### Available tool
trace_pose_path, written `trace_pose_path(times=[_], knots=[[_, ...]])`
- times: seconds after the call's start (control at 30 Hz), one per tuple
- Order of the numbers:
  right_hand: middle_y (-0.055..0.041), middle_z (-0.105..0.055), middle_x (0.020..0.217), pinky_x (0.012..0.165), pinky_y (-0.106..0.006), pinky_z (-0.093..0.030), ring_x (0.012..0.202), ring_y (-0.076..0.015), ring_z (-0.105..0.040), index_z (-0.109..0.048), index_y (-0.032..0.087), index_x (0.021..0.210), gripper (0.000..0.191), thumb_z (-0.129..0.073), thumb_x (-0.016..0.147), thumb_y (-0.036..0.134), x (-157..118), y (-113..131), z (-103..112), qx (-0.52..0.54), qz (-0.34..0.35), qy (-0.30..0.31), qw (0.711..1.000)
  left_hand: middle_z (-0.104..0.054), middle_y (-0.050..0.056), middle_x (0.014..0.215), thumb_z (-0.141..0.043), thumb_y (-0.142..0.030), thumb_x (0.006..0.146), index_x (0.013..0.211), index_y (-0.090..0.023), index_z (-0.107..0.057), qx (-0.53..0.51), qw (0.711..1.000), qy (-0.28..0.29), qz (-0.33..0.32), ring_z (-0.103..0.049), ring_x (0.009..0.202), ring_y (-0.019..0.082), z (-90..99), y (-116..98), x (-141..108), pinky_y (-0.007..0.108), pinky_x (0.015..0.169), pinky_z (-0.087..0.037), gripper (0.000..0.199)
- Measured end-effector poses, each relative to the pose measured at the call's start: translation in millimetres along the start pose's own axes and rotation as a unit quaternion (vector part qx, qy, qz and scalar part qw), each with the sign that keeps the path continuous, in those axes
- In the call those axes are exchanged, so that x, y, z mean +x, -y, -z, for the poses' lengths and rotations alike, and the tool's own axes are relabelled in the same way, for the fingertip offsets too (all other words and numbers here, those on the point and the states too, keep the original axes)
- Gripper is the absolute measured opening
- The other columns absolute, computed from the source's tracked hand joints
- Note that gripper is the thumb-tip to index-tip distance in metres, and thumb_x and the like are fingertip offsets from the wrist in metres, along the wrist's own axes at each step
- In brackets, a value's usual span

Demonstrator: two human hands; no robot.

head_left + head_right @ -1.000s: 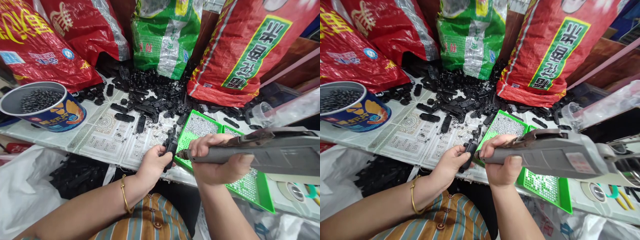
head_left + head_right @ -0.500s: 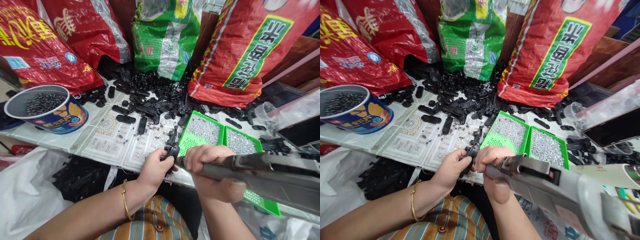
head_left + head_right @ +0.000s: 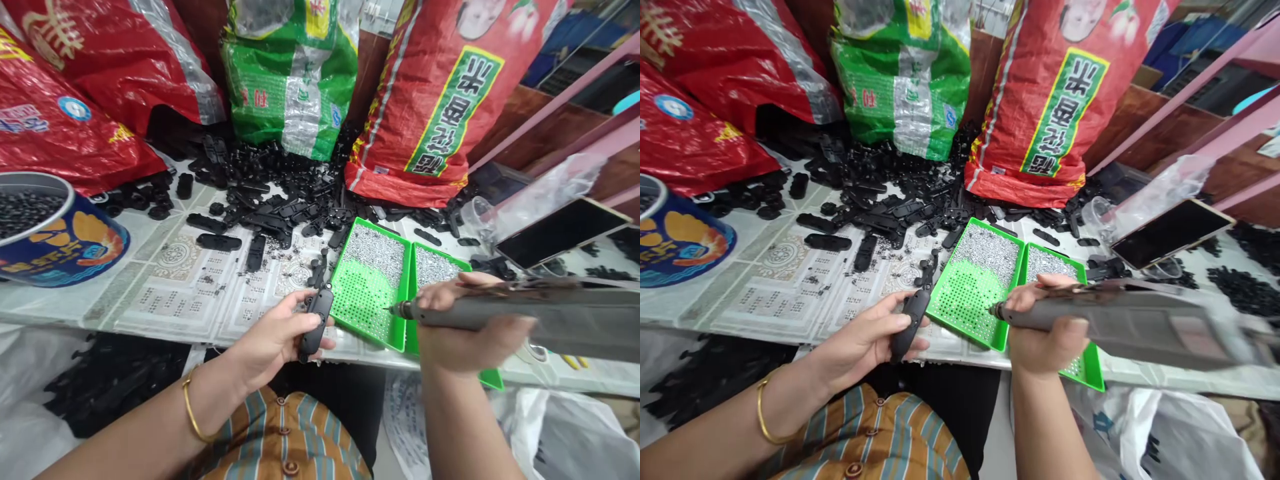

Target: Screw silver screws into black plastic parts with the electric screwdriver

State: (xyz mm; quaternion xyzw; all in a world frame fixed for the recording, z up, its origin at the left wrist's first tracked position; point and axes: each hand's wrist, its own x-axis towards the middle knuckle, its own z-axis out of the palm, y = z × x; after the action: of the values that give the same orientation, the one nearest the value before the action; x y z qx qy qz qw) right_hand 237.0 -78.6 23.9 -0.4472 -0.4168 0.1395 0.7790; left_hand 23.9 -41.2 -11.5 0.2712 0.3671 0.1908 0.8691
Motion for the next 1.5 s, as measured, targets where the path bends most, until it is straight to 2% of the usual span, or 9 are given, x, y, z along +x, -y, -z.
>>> trace_pose_path(times=[0.13,0.4,0.77,0.93,1.03,1.17,1.23,1.33,1.5], knots=[[0.0055,-0.048,0.042,0.040,-0.028,-0.038,0.036,-0.0124,-0.046,-0.056,0.016,0.082,0.041,-0.047,0.072,0.055,-8.2,-19.1,4.2,-0.014,-0.015,-0.022,1.000,-0.063,0.006,0.087,-0.056,-0.034,0.077,0.090,-0.019,-0.045,0.028,0.999,-0.031,0.004,-0.065,0.057,0.017,-5.1,2.4,2.8,0.032,0.059,-0.049,0.023],[0.0055,-0.047,0.041,0.038,-0.027,-0.037,0.034,-0.0126,-0.045,-0.056,0.016,0.081,0.032,-0.048,0.073,0.046,-7.0,-36.2,6.1,-0.027,-0.001,-0.060,0.998,-0.064,0.003,0.073,-0.055,-0.028,0.073,0.082,-0.020,-0.040,0.044,0.995,-0.087,-0.037,-0.057,0.043,0.012,-11.0,9.7,6.9,0.022,0.040,-0.042,0.019],[0.0058,-0.047,0.041,0.037,-0.026,-0.036,0.034,-0.0112,-0.044,-0.055,0.014,0.080,0.037,-0.046,0.074,0.049,-5.3,-45.2,10.0,-0.027,-0.019,-0.063,0.997,-0.063,0.002,0.080,-0.055,-0.026,0.074,0.083,-0.019,-0.043,0.042,0.995,-0.078,-0.034,-0.056,0.048,0.009,-16.8,10.4,5.5,0.022,0.044,-0.044,0.016],[0.0061,-0.046,0.040,0.037,-0.026,-0.036,0.033,-0.0111,-0.044,-0.055,0.016,0.079,0.038,-0.049,0.071,0.052,-1.3,-36.9,8.4,-0.021,-0.013,-0.072,0.997,-0.062,0.003,0.079,-0.056,-0.024,0.072,0.080,-0.017,-0.046,0.065,0.993,-0.091,-0.045,-0.057,0.052,0.010,-20.7,13.0,8.9,0.024,0.047,-0.047,0.015],[0.0063,-0.046,0.040,0.037,-0.026,-0.035,0.033,-0.0111,-0.044,-0.056,0.017,0.077,0.042,-0.046,0.071,0.058,1.3,-18.9,-1.5,0.008,-0.013,-0.071,0.997,-0.061,0.004,0.078,-0.056,-0.022,0.071,0.080,-0.016,-0.047,0.065,0.992,-0.090,-0.051,-0.058,0.055,0.011,-22.2,13.4,10.0,0.024,0.049,-0.048,0.014],[0.0059,-0.047,0.040,0.037,-0.028,-0.033,0.032,-0.0121,-0.043,-0.058,0.019,0.077,0.045,-0.045,0.071,0.062,-5.0,10.6,-27.0,0.082,-0.065,-0.007,0.995,-0.062,0.003,0.079,-0.054,-0.017,0.069,0.079,-0.017,-0.047,0.055,0.992,-0.098,-0.053,-0.059,0.053,0.011,-24.6,14.1,11.0,0.023,0.047,-0.047,0.012],[0.0060,-0.047,0.041,0.038,-0.028,-0.033,0.033,-0.0120,-0.043,-0.059,0.021,0.077,0.043,-0.049,0.069,0.061,-11.2,21.0,-41.2,0.114,-0.098,0.020,0.988,-0.062,0.001,0.070,-0.053,-0.016,0.068,0.079,-0.017,-0.047,0.053,0.991,-0.108,-0.050,-0.057,0.048,0.010,-25.5,15.2,11.8,0.021,0.044,-0.045,0.013],[0.0062,-0.046,0.041,0.039,-0.027,-0.033,0.033,-0.0114,-0.042,-0.059,0.021,0.075,0.041,-0.050,0.069,0.061,-18.4,26.5,-57.7,0.132,-0.116,0.037,0.984,-0.057,-0.003,0.053,-0.055,-0.018,0.067,0.079,-0.018,-0.047,0.045,0.991,-0.116,-0.049,-0.056,0.044,0.010,-25.5,17.2,12.9,0.020,0.042,-0.045,0.014],[0.0061,-0.046,0.041,0.039,-0.027,-0.034,0.033,-0.0121,-0.043,-0.057,0.020,0.076,0.041,-0.048,0.072,0.060,-21.3,19.1,-65.1,0.133,-0.116,0.056,0.983,-0.057,-0.002,0.047,-0.054,-0.018,0.066,0.080,-0.019,-0.046,0.035,0.992,-0.109,-0.053,-0.053,0.040,0.011,-24.5,17.2,13.3,0.019,0.039,-0.042,0.017]])
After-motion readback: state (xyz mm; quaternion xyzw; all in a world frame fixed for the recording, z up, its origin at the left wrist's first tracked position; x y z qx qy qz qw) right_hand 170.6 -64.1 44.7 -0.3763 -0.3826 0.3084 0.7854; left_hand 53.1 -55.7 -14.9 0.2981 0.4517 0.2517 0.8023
